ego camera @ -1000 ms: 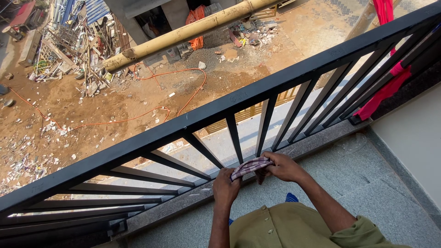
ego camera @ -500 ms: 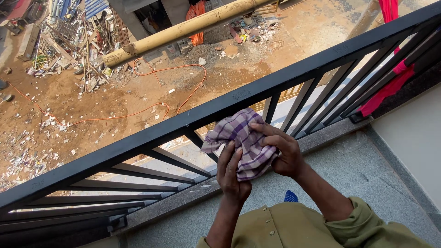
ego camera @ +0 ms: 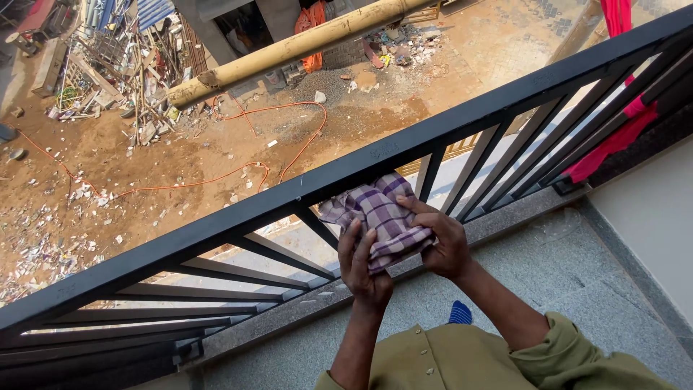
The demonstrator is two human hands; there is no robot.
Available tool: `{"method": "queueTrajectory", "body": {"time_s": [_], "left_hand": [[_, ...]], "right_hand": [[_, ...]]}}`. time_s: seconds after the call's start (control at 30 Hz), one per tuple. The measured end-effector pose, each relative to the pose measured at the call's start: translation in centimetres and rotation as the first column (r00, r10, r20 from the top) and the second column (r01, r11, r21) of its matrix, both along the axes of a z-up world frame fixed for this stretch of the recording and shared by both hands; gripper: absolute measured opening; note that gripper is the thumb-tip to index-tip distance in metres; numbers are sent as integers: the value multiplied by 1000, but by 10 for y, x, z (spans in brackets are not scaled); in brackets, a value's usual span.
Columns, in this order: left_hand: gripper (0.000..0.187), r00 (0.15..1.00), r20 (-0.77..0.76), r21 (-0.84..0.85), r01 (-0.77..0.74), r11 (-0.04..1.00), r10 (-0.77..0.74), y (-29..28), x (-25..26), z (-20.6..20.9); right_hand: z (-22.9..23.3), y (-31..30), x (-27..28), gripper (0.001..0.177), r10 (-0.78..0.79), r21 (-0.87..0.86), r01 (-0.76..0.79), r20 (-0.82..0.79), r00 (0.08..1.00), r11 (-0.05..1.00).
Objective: Cleaning a balcony railing by wiping the bars with a cloth.
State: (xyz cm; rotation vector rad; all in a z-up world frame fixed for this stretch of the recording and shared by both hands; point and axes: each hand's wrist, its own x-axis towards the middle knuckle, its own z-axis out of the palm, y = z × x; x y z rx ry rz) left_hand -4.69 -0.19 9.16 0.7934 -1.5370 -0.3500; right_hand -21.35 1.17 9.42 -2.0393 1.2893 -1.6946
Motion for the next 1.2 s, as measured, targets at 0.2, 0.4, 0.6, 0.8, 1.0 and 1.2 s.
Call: {"method": "queueTrajectory", "body": {"time_s": [0.2, 0.4, 0.6, 0.8, 1.0, 1.2], "left_hand": [[40, 917, -397, 889, 375, 261, 35, -33, 11, -148], [40, 983, -170, 236, 113, 965, -73, -5, -3, 7], [38, 956, -277, 869, 292, 398, -97, -36, 16, -146], [34, 958, -279, 827, 274, 491, -65, 0, 0, -46], [21, 998, 7, -196, 60, 979, -60, 14, 0, 5], [28, 906, -423, 812, 391, 433, -27, -39, 7, -209]], "right_hand": [[-77, -12, -11, 25, -49, 889, 132, -123, 991, 438], [11, -3, 1, 33, -22, 201, -8, 145, 989, 979], [-101, -15, -16, 43, -35, 915, 125, -121, 992, 383], [-42, -5, -8, 36, -108, 620, 17, 110, 988, 784], [8, 8, 2, 28, -99, -108, 96, -28, 995, 990], [-125, 2, -6, 29, -48, 857, 171, -170, 984, 485]]}}
